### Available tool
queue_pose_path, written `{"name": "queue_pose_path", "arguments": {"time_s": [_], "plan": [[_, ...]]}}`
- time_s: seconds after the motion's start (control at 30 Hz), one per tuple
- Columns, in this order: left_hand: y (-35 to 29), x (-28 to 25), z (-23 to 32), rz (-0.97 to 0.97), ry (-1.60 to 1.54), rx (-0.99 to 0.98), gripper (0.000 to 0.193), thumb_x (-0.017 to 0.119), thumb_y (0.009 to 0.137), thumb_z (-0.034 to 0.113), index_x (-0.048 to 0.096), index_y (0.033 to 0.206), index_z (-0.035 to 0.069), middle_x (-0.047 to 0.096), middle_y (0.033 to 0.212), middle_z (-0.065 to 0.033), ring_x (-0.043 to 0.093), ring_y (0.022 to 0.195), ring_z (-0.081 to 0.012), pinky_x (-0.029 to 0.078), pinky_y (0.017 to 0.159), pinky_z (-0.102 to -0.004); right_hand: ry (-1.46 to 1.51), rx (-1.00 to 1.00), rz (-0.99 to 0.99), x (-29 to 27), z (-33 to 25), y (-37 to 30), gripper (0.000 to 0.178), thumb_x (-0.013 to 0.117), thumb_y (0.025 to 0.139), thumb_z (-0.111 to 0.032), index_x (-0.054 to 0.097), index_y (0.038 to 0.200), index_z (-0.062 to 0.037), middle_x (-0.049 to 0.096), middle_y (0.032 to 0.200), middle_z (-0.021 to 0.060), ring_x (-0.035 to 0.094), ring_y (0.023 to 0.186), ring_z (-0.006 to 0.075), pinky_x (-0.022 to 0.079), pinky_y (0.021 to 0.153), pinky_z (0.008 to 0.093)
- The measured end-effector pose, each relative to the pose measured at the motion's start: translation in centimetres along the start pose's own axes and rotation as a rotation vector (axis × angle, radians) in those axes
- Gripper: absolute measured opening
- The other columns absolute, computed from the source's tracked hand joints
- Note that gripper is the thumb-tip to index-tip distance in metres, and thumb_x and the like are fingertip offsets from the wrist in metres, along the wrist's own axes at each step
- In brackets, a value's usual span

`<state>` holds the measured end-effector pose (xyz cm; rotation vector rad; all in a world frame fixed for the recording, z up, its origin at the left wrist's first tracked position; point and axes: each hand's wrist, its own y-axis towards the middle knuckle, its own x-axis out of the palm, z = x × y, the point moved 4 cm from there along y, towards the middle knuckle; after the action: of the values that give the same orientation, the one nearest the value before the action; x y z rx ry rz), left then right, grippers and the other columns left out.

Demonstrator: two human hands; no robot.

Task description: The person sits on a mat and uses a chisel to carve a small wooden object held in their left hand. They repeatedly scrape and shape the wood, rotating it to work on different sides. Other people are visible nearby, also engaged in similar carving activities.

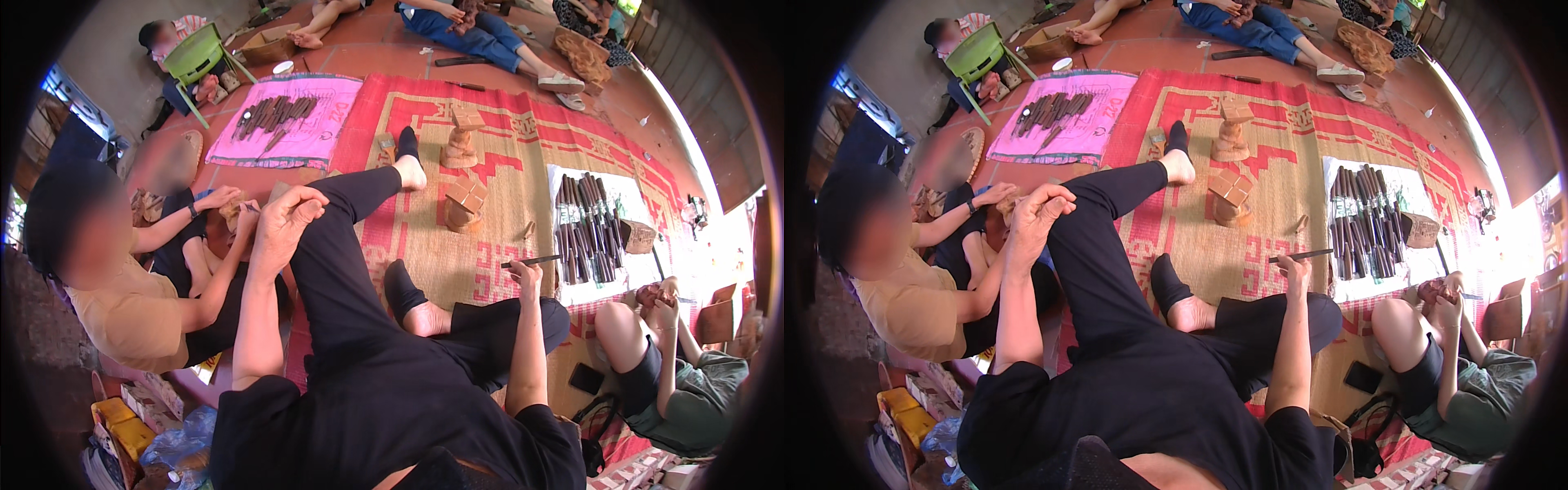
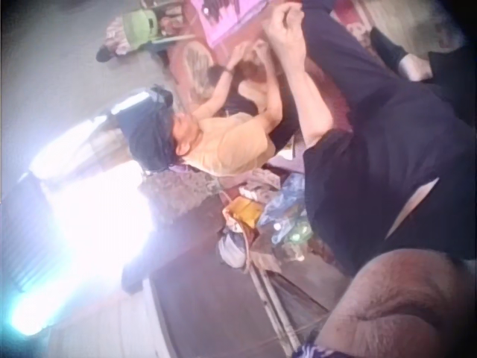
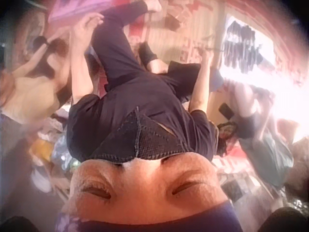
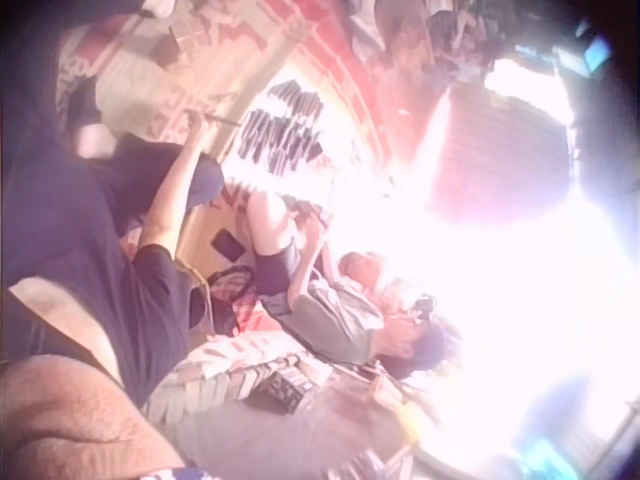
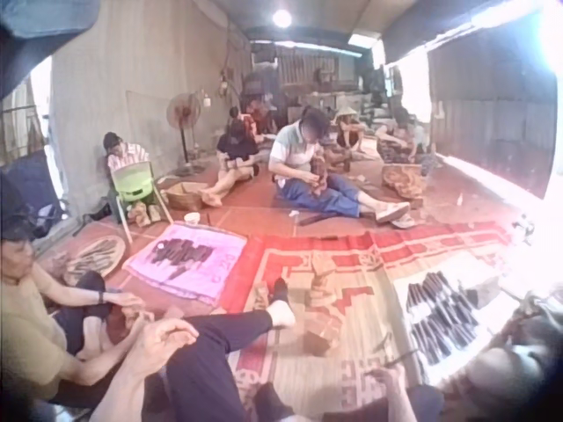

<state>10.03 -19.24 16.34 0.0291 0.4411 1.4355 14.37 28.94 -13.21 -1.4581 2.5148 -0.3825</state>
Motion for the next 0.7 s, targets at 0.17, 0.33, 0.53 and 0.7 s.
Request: {"name": "queue_pose_path", "arguments": {"time_s": [0.17, 0.33, 0.53, 0.7], "plan": [[-0.3, 2.9, -0.4, -0.105, -0.037, -0.006, 0.015, 0.062, 0.091, 0.014, 0.064, 0.094, 0.000, 0.059, 0.081, 0.0000, 0.052, 0.075, -0.0051, 0.042, 0.068, -0.0196, -0.009, 0.027, 0.019, -0.2, 0.5, -1.4, 0.011, 0.069, 0.078, -0.011, 0.063, 0.084, -0.0028, 0.068, 0.078, 0.0079, 0.065, 0.066, 0.0153, 0.050, 0.059, 0.0251], [-0.4, 7.5, 0.2, -0.285, -0.036, 0.026, 0.013, 0.063, 0.089, 0.011, 0.063, 0.096, 0.000, 0.057, 0.080, 0.0006, 0.051, 0.074, -0.0058, 0.042, 0.067, -0.0213, -0.007, -0.012, 0.020, 0.7, 0.1, -2.6, 0.013, 0.069, 0.076, -0.010, 0.066, 0.083, -0.0002, 0.065, 0.073, 0.0077, 0.063, 0.067, 0.0154, 0.049, 0.062, 0.0265], [-1.2, 11.6, -0.6, -0.468, -0.084, 0.102, 0.016, 0.063, 0.089, 0.017, 0.061, 0.095, 0.002, 0.061, 0.083, -0.0073, 0.059, 0.072, -0.0158, 0.046, 0.067, -0.0294, 0.096, -0.048, 0.014, 1.4, -0.2, -3.5, 0.013, 0.071, 0.079, -0.010, 0.065, 0.081, 0.0006, 0.066, 0.073, 0.0101, 0.064, 0.062, 0.0157, 0.051, 0.059, 0.0247], [-1.7, 12.9, -2.7, -0.502, -0.027, 0.076, 0.018, 0.062, 0.090, 0.020, 0.060, 0.097, 0.004, 0.060, 0.082, -0.0083, 0.059, 0.072, -0.0181, 0.047, 0.068, -0.0309, 0.085, -0.027, 0.033, 1.2, -0.2, -3.5, 0.015, 0.071, 0.079, -0.011, 0.065, 0.083, 0.0023, 0.067, 0.074, 0.0106, 0.064, 0.062, 0.0161, 0.052, 0.060, 0.0256]]}}
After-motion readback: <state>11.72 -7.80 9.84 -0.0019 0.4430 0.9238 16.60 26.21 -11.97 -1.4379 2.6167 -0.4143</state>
